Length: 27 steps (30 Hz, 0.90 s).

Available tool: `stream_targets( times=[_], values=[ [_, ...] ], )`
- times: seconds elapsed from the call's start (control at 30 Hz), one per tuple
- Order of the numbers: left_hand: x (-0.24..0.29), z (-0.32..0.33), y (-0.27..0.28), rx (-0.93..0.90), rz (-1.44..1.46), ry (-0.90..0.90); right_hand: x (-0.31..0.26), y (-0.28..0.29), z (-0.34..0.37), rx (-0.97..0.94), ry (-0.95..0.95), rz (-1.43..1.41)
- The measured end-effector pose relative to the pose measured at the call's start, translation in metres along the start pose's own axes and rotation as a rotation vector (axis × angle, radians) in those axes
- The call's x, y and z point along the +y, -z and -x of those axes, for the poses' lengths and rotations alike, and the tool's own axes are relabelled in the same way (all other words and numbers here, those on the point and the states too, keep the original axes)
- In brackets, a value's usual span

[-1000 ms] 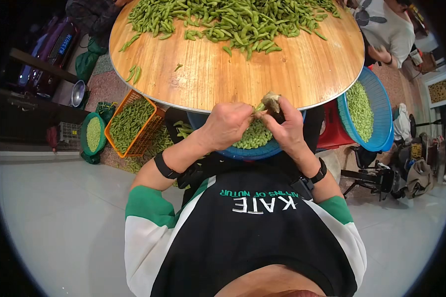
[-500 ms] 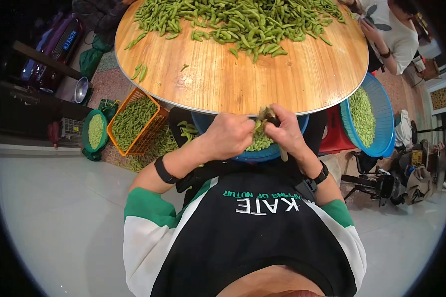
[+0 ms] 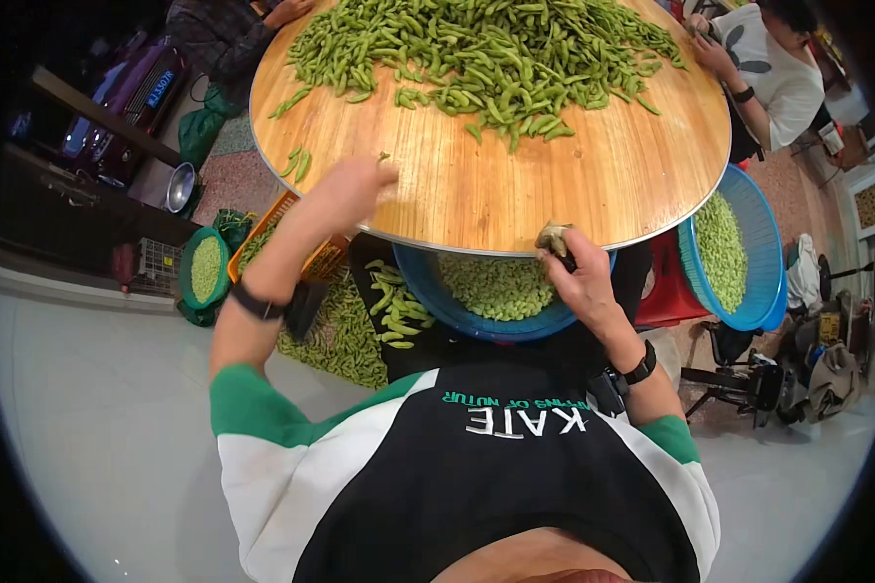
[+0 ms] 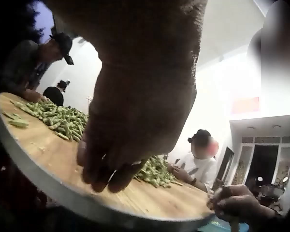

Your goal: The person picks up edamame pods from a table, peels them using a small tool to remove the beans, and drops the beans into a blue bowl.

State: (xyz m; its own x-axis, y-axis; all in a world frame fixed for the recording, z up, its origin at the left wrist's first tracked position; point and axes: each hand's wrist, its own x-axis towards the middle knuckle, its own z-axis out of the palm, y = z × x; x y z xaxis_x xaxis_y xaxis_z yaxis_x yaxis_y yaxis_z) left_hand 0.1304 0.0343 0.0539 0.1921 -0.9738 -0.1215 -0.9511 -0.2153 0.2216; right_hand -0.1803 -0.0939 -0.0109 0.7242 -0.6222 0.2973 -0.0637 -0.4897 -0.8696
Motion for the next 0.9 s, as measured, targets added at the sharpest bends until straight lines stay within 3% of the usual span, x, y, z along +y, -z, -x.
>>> stream_targets(
  times=[0.07,0.13,0.23,0.27,0.33,0.43,0.47,0.63,0.73,0.8,0.87,0.9],
  values=[
    [-0.023,-0.054,-0.005,0.434,0.085,-0.072,0.003,-0.001,-0.004,0.002,-0.027,-0.024],
    [-0.051,-0.109,-0.016,0.49,0.036,0.153,0.007,-0.002,-0.007,0.005,-0.049,-0.045],
    [-0.06,-0.146,-0.026,0.614,-0.017,0.188,0.01,-0.003,-0.008,0.02,0.068,0.052],
    [-0.063,-0.156,-0.027,0.614,-0.016,0.19,0.01,-0.003,-0.008,0.021,0.06,0.045],
    [-0.063,-0.166,-0.028,0.411,0.065,0.215,0.011,-0.003,-0.008,0.021,0.046,0.033],
    [-0.042,-0.154,-0.036,0.446,0.123,0.089,0.009,-0.003,-0.007,0.014,-0.014,0.033],
    [-0.033,-0.147,-0.032,0.347,0.256,0.093,0.007,-0.003,-0.007,0.011,-0.017,0.032],
    [0.016,-0.111,-0.038,0.343,0.364,0.034,0.013,-0.002,-0.005,0.018,-0.012,-0.01],
    [0.035,-0.097,-0.042,0.563,0.375,-0.069,0.006,-0.003,-0.007,0.017,-0.08,-0.136],
    [0.051,-0.089,-0.037,0.561,0.521,-0.097,-0.007,0.0,-0.01,-0.076,-0.357,-0.576],
    [0.068,-0.08,-0.037,0.549,0.67,-0.126,-0.012,0.0,-0.015,-0.084,-0.351,-0.628],
    [0.074,-0.075,-0.04,0.45,0.858,-0.124,-0.013,-0.001,-0.018,-0.104,-0.342,-0.681]
  ],
)
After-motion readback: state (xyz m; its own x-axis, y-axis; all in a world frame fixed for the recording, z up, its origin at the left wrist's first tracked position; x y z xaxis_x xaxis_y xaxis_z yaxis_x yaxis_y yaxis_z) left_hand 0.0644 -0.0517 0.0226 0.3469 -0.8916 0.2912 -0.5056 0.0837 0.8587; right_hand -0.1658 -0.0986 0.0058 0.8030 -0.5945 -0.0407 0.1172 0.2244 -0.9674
